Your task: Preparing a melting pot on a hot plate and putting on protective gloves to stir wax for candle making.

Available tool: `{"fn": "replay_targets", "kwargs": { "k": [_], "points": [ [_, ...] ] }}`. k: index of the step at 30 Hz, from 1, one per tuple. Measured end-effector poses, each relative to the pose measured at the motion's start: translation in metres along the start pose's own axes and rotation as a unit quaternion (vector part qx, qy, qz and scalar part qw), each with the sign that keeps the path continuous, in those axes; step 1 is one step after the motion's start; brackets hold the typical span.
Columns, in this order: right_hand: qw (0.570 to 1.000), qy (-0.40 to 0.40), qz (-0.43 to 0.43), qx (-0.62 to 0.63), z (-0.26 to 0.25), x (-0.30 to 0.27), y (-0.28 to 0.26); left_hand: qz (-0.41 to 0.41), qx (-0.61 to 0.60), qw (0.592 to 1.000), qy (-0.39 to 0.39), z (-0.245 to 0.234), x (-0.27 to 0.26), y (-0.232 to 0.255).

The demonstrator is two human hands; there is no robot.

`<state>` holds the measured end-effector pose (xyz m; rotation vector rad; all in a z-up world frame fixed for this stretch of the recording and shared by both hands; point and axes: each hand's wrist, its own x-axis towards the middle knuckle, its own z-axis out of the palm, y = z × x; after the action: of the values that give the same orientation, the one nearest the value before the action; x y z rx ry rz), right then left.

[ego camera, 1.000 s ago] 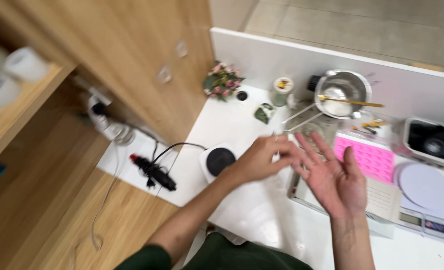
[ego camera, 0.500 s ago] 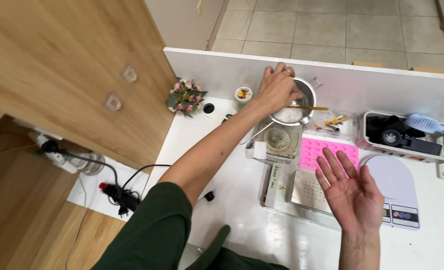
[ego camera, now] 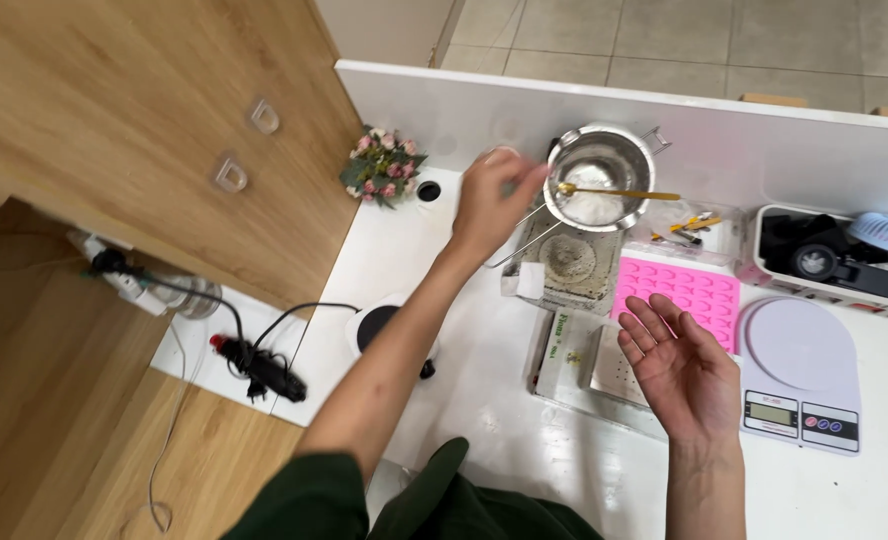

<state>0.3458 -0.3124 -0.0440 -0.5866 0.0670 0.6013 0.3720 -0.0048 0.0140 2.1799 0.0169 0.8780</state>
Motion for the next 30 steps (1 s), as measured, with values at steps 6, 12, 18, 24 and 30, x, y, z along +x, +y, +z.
{"fn": "replay_targets", "kwargs": {
  "k": [6, 12, 18, 24, 30],
  "points": [
    [0.999, -0.023, 0.028, -0.029, -0.003, -0.002, 0.015, -0.216, -0.043, 0.973, 0.068, -0.074, -0.152, -0.024],
    [0.988, -0.065, 0.074, -0.116, -0.001, 0.004, 0.055, -0.479, -0.082, 0.87, 0.084, -0.143, -0.37, -0.065],
    [0.923, -0.056, 0.224, -0.307, 0.013, 0.042, 0.155, -0.522, -0.121, 0.829, 0.158, -0.143, -0.495, -0.071],
    [0.77, -0.081, 0.293, -0.561, -0.032, 0.135, 0.272, -0.543, -0.089, 0.827, 0.118, -0.126, -0.486, -0.031],
    [0.74, -0.098, 0.333, -0.576, -0.054, 0.176, 0.318, -0.543, -0.068, 0.83, 0.111, -0.166, -0.521, -0.001]
  ]
}}
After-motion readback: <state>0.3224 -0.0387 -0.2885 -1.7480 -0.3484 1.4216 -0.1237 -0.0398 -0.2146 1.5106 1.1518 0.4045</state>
